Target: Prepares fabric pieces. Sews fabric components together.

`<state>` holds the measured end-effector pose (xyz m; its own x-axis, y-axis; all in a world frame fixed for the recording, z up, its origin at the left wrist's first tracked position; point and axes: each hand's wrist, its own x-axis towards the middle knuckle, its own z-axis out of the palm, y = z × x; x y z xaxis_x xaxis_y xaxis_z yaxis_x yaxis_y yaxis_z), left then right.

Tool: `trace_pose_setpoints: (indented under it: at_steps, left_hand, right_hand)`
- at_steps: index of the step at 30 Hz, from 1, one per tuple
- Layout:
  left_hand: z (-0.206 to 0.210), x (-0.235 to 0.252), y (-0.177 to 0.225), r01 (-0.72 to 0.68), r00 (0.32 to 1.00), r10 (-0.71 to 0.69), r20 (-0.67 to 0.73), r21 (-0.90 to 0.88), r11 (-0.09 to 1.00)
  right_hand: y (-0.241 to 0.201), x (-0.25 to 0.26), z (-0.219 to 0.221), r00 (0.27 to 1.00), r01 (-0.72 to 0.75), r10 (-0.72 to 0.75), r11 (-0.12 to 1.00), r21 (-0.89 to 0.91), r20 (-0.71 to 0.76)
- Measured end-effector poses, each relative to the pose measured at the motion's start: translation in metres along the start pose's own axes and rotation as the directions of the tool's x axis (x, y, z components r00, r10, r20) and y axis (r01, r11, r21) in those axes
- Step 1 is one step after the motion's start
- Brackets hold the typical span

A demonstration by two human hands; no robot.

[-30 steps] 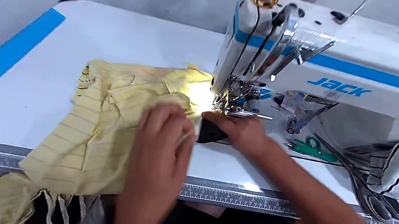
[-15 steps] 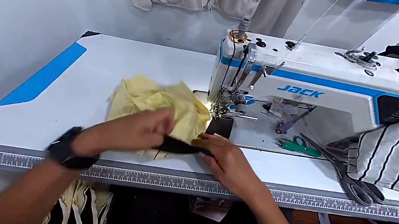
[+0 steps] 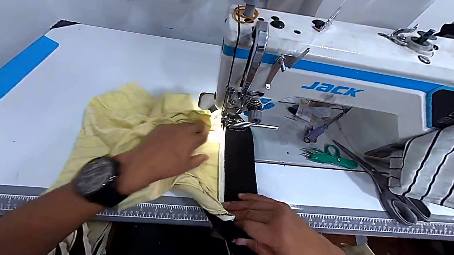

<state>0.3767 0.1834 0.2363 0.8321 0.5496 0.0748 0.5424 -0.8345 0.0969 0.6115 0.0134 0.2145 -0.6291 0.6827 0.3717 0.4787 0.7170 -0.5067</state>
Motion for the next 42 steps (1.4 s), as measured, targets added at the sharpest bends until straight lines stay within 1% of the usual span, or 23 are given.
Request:
trace_pose_setpoints:
  at_steps: [1, 2, 3, 4, 5, 6, 7, 8, 9, 10, 12, 14, 17, 19, 21, 23, 26, 29, 36, 39, 40, 41, 42]
  left_hand:
    - [-0.003, -0.010, -0.003, 0.045, 0.999, -0.045, 0.001, 0.033, 0.998]
    - [-0.010, -0.018, 0.001, 0.077, 0.997, -0.079, 0.022, 0.072, 0.994]
    - [-0.021, -0.024, 0.010, 0.094, 0.995, -0.098, 0.027, 0.116, 0.989]
    - [-0.032, -0.026, 0.021, 0.083, 0.996, -0.084, -0.001, 0.158, 0.984]
    - [-0.040, -0.023, 0.029, 0.030, 0.998, -0.021, -0.055, 0.174, 0.984]
    - [-0.043, -0.017, 0.034, -0.064, 0.991, 0.083, -0.106, 0.170, 0.983]
    - [-0.040, -0.007, 0.033, -0.185, 0.970, 0.203, -0.136, 0.132, 0.974]
    - [-0.031, 0.004, 0.027, -0.286, 0.946, 0.294, -0.135, 0.074, 0.955]
    - [-0.018, 0.011, 0.020, -0.324, 0.939, 0.324, -0.114, 0.018, 0.946]
    - [-0.004, 0.013, 0.013, -0.291, 0.954, 0.290, -0.078, -0.009, 0.957]
    - [0.016, 0.003, 0.004, -0.150, 0.988, 0.150, -0.028, -0.003, 0.989]
    - [0.026, -0.017, 0.012, -0.034, 0.999, 0.034, -0.002, -0.002, 0.999]
    - [0.028, -0.030, 0.029, 0.124, 0.992, -0.124, 0.017, -0.010, 0.992]
    - [0.026, -0.025, 0.024, 0.174, 0.983, -0.170, 0.066, -0.057, 0.983]
    - [0.020, -0.017, 0.013, 0.191, 0.978, -0.181, 0.102, -0.099, 0.977]
    - [0.016, -0.006, 0.001, 0.191, 0.975, -0.175, 0.140, -0.113, 0.975]
    - [0.018, 0.012, -0.017, 0.179, 0.972, -0.164, 0.170, -0.075, 0.981]
    - [0.012, 0.030, -0.030, 0.217, 0.952, -0.189, 0.240, -0.098, 0.971]
    - [-0.005, 0.058, -0.050, 0.240, 0.946, -0.189, 0.265, -0.177, 0.955]
    - [-0.014, 0.072, -0.054, 0.265, 0.926, -0.197, 0.320, -0.183, 0.947]
    - [-0.013, 0.075, -0.058, 0.253, 0.932, -0.189, 0.309, -0.184, 0.950]
    - [-0.010, 0.075, -0.063, 0.224, 0.953, -0.174, 0.249, -0.192, 0.956]
    - [-0.006, 0.070, -0.066, 0.185, 0.977, -0.161, 0.141, -0.185, 0.965]
  right_hand:
    - [0.003, 0.000, -0.002, 1.000, 0.011, -0.011, 1.000, -0.007, -0.009]
    - [0.006, 0.004, 0.000, 0.999, 0.024, -0.025, 0.998, -0.063, -0.024]
    - [0.009, 0.010, 0.004, 0.999, 0.024, -0.028, 0.989, -0.148, -0.019]
    - [0.013, 0.015, 0.010, 1.000, 0.024, -0.028, 0.965, -0.261, -0.010]
    - [0.017, 0.021, 0.016, 0.999, 0.028, -0.038, 0.938, -0.344, -0.024]
    - [0.020, 0.026, 0.021, 0.997, 0.038, -0.060, 0.922, -0.386, -0.046]
    - [0.020, 0.030, 0.026, 0.994, 0.055, -0.090, 0.917, -0.396, -0.069]
    - [0.019, 0.034, 0.032, 0.989, 0.085, -0.126, 0.920, -0.383, -0.083]
    - [0.016, 0.036, 0.035, 0.983, 0.126, -0.163, 0.929, -0.347, -0.079]
    - [0.013, 0.034, 0.036, 0.980, 0.159, -0.186, 0.944, -0.288, -0.068]
    - [0.011, 0.024, 0.025, 0.982, 0.180, -0.185, 0.978, -0.105, -0.037]
    - [0.011, 0.009, 0.006, 0.988, 0.152, -0.152, 0.988, 0.034, 0.022]
    - [0.018, -0.004, -0.014, 0.988, 0.122, -0.132, 0.986, 0.117, 0.085]
    - [0.030, -0.006, -0.017, 0.989, 0.093, -0.111, 0.980, 0.174, 0.096]
    - [0.043, -0.005, -0.017, 0.992, 0.071, -0.092, 0.973, 0.222, 0.088]
    - [0.052, -0.001, -0.018, 0.993, 0.061, -0.081, 0.973, 0.224, 0.080]
    - [0.063, 0.008, -0.019, 0.996, 0.055, -0.066, 0.984, 0.168, 0.063]
    - [0.074, 0.017, -0.024, 0.997, 0.048, -0.056, 0.990, 0.135, 0.060]
    - [0.098, 0.039, -0.035, 0.998, 0.046, -0.050, 0.995, 0.092, 0.047]
    - [0.106, 0.047, -0.039, 0.998, 0.043, -0.045, 0.998, 0.045, 0.041]
    - [0.108, 0.049, -0.040, 0.999, 0.035, -0.036, 0.999, 0.027, 0.036]
    - [0.109, 0.051, -0.040, 0.999, 0.027, -0.027, 1.000, 0.004, 0.028]
    - [0.108, 0.054, -0.040, 1.000, 0.017, -0.016, 0.999, -0.035, 0.020]
